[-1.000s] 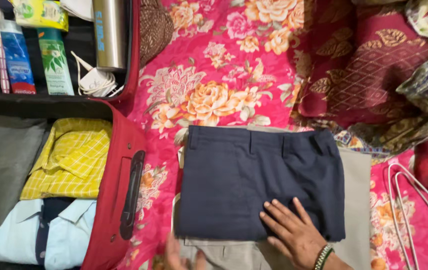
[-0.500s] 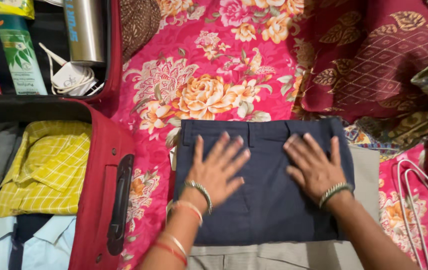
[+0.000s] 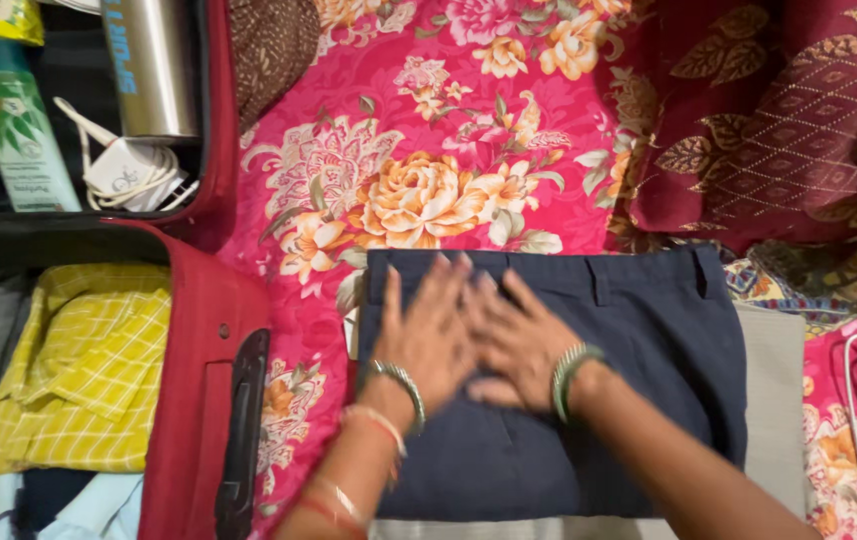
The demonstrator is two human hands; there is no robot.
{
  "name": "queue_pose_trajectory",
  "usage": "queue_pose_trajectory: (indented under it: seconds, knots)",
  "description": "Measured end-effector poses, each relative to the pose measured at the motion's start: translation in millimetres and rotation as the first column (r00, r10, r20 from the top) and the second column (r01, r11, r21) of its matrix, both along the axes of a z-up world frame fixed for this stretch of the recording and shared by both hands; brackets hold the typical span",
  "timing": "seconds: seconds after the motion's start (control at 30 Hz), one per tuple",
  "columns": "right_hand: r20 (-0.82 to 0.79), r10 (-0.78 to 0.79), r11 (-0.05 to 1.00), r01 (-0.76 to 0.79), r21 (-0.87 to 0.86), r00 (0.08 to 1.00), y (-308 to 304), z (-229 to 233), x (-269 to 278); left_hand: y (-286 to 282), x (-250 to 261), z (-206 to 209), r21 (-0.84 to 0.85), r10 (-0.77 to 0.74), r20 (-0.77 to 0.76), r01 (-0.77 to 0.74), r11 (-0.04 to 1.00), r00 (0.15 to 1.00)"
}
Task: The person folds dark blue trousers, then gray trousers, and finally a pink shirt on a floral bedspread. Each item is smoothed and folded by hand, then placed into an open suitcase that already contains other folded clothes and toiletries.
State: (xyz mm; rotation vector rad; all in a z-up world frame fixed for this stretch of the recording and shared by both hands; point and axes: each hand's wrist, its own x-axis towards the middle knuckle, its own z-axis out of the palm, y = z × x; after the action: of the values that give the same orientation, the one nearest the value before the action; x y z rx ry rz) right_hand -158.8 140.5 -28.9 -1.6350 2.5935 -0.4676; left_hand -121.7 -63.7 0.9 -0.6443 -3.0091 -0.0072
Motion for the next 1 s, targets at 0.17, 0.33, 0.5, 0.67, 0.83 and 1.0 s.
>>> queue_pose_trajectory:
  seconds: [0.17,0.33,0.5,0.67,0.83,1.0]
  knots:
    - [-0.155,-0.566,0.81,0.581,0.075,0.81,22,10,-44,-12,-24,0,0.229,0.179,-0.063,-0.16,0.96,0.982]
    - [-0.137,-0.526,0.848,0.529,-0.01,0.84,81,27,64,67,51,20,0.129,0.061,0.144,-0.08,0.988,0.988]
    - [-0.103,-0.25,0.965,0.257,0.053,0.963,142,-1,148,121,99,-4,0.295,-0.264,0.1,0.225,0.929,0.959]
    - [-0.209,-0.432,0.858,0.471,0.206,0.877,200,6,67,109,40,-25,0.24,-0.208,0.057,0.189,0.952,0.977]
    - [-0.133,-0.907,0.414,0.905,-0.099,0.4,234,21,63,121,44,1,0.388,-0.286,0.186,0.197,0.901,0.94]
    - [0.382,-0.921,0.079,0.929,0.362,-0.071,228,4,170,158,103,6,0.188,-0.382,0.01,0.374,0.908,0.924]
